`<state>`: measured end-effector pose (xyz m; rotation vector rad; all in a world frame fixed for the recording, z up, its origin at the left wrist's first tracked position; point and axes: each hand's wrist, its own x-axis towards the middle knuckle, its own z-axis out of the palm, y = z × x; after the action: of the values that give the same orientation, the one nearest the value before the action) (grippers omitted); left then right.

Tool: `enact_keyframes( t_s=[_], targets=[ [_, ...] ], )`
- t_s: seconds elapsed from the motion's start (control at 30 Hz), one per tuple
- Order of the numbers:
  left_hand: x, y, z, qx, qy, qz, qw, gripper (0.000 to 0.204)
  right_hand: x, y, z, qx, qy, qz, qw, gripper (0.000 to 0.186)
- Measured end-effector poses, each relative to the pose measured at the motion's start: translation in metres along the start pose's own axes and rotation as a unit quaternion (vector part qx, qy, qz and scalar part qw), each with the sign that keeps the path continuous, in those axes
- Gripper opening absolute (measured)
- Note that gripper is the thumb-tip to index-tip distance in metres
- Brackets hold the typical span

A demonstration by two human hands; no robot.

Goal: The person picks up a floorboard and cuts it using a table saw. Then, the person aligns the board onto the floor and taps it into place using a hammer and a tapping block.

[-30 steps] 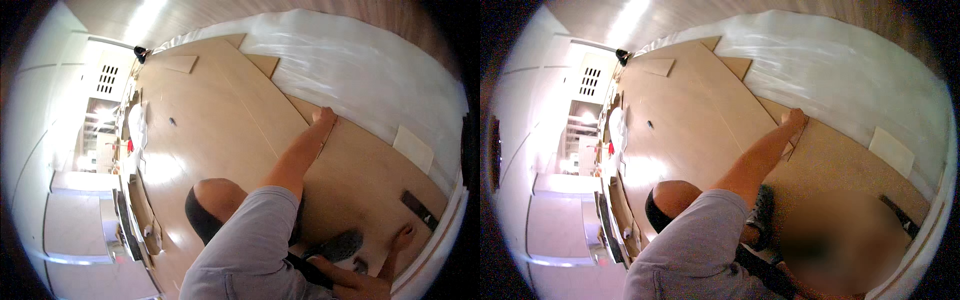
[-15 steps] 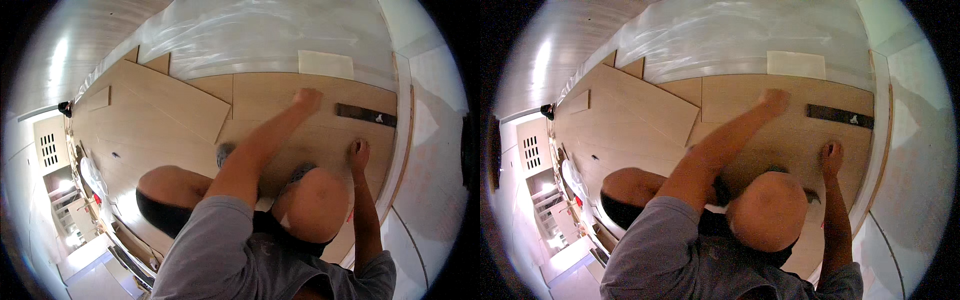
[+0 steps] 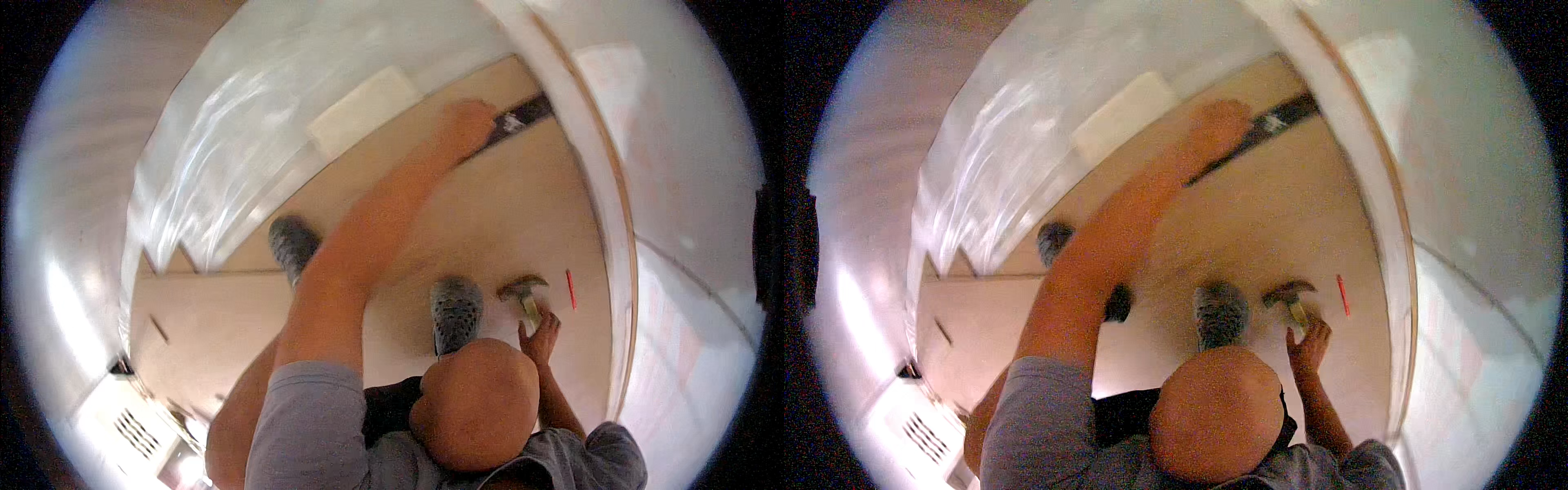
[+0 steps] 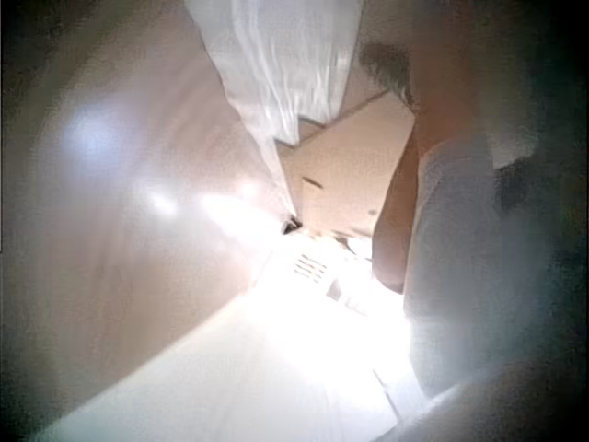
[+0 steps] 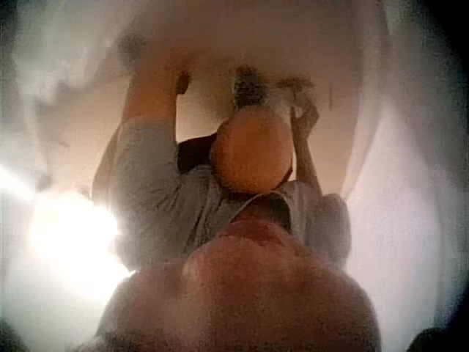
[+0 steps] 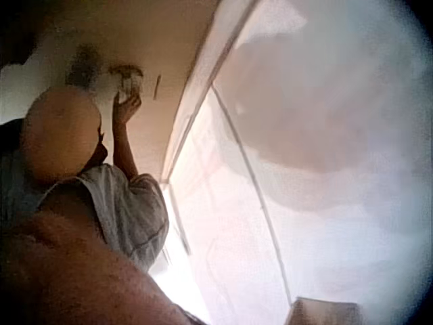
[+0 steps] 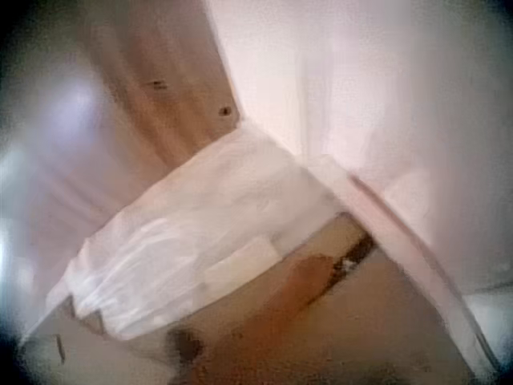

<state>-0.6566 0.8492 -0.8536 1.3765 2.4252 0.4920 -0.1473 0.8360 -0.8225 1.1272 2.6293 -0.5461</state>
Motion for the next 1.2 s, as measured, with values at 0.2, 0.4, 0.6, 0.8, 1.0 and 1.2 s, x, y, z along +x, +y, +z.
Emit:
enact_keyframes(
  t_s=[0.2,0.4,0.6,0.8,1.0,1.2],
  targets=[
    [0.087,0.023,0.001,0.022,-0.041,0.032,0.998,0.038,0.009,0.008,-0.001,0.022,-0.099,0.04,0.994,0.05],
    [0.136,0.03,-0.002,0.103,-0.15,0.036,0.983,0.044,0.024,-0.034,-0.041,0.201,-0.33,0.105,0.916,0.039],
    [0.165,0.009,0.011,0.156,-0.187,0.064,0.968,0.049,0.128,-0.118,-0.087,0.442,-0.411,0.093,0.792,0.037],
    [0.166,0.006,0.014,0.171,-0.223,0.052,0.958,0.052,0.223,-0.189,-0.039,0.387,-0.121,0.067,0.912,0.039],
    [0.164,0.006,-0.002,0.159,-0.243,0.1,0.951,0.052,0.238,-0.21,-0.011,0.344,-0.088,-0.243,0.903,0.034],
    [0.164,0.011,0.002,0.166,-0.215,0.055,0.961,0.056,0.231,-0.2,-0.022,0.364,-0.105,0.04,0.925,0.035]
  ],
)
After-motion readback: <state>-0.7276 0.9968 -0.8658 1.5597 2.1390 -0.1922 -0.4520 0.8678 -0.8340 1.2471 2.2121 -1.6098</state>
